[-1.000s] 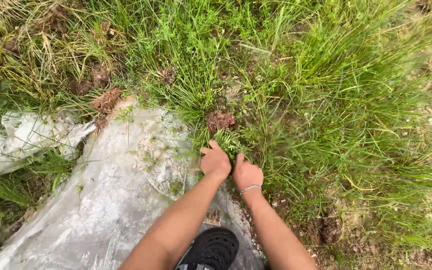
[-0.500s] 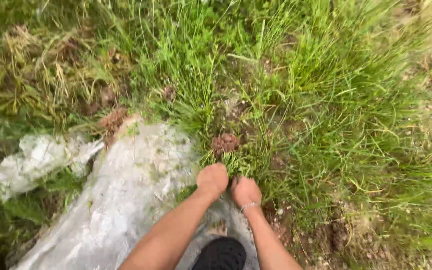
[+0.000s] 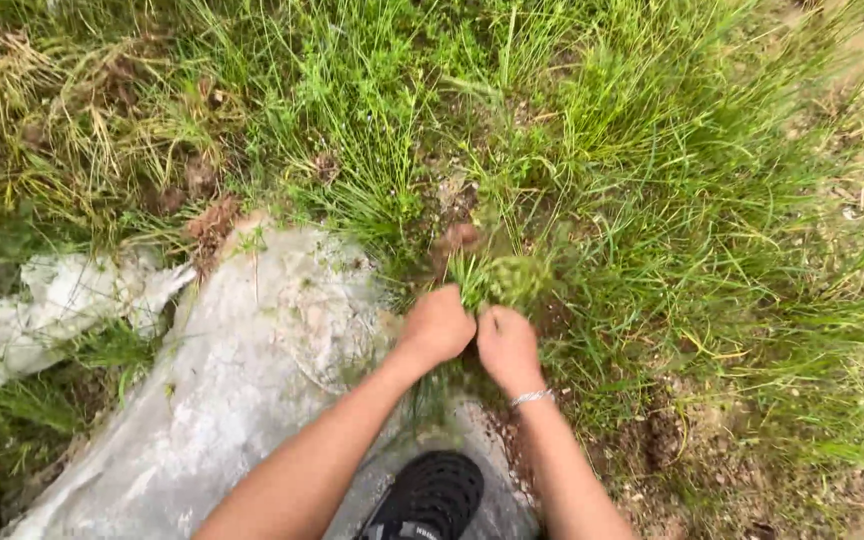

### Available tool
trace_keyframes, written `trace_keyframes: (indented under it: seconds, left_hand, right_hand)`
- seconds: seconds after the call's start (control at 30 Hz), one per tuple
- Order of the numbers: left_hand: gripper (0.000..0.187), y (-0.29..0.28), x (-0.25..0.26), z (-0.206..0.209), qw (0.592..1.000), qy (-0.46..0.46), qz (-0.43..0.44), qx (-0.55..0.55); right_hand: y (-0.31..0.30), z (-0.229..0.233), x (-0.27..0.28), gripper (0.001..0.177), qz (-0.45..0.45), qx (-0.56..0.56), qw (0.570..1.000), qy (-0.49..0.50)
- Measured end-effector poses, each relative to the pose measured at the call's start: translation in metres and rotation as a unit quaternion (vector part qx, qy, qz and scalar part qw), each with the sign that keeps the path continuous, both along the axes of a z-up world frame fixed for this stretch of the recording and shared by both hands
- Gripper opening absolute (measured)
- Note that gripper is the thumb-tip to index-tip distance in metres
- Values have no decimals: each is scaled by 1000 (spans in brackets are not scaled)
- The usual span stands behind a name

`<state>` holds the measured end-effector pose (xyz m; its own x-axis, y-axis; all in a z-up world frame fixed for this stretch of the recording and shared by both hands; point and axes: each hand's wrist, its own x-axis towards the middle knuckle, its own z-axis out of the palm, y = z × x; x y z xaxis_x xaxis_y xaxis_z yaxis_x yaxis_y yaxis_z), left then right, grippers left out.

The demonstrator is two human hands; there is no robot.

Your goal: Pulling weeds and grass out of the soil by hand.

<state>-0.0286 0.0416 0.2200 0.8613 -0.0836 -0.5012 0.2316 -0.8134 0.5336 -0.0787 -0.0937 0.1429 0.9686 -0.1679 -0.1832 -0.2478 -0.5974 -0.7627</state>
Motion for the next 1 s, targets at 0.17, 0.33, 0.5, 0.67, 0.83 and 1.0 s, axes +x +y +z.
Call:
trace_keyframes:
  seconds: [0.17,0.33,0.5,0.67,0.83,1.0]
  left_hand:
    - [25,-17,22,51,996,-83,-23,-27]
    - [21,-46,45,113,984,-142,-42,-96]
    - [26,-78,71,137,970,-215,-58,-101]
    - [37,-95,89,59,978,-176,-44,-101]
    - [122,-87,90,-91,989,-82,-119,-38]
    - [139,-98,73,-60,992,17,-107,70]
  right_hand:
    - [-32,87,35,34,13,30,999,-40]
    - [-69,136,57,34,52,13,992,-113]
    - [-97,179,79,45,4,-2,993,-117]
    - [-123,113,92,39,9,-83,992,-98]
    - [-139,-36,76,57,162,-212,964,-18]
    - [-133,-16,69,53,105,-197,971,-85]
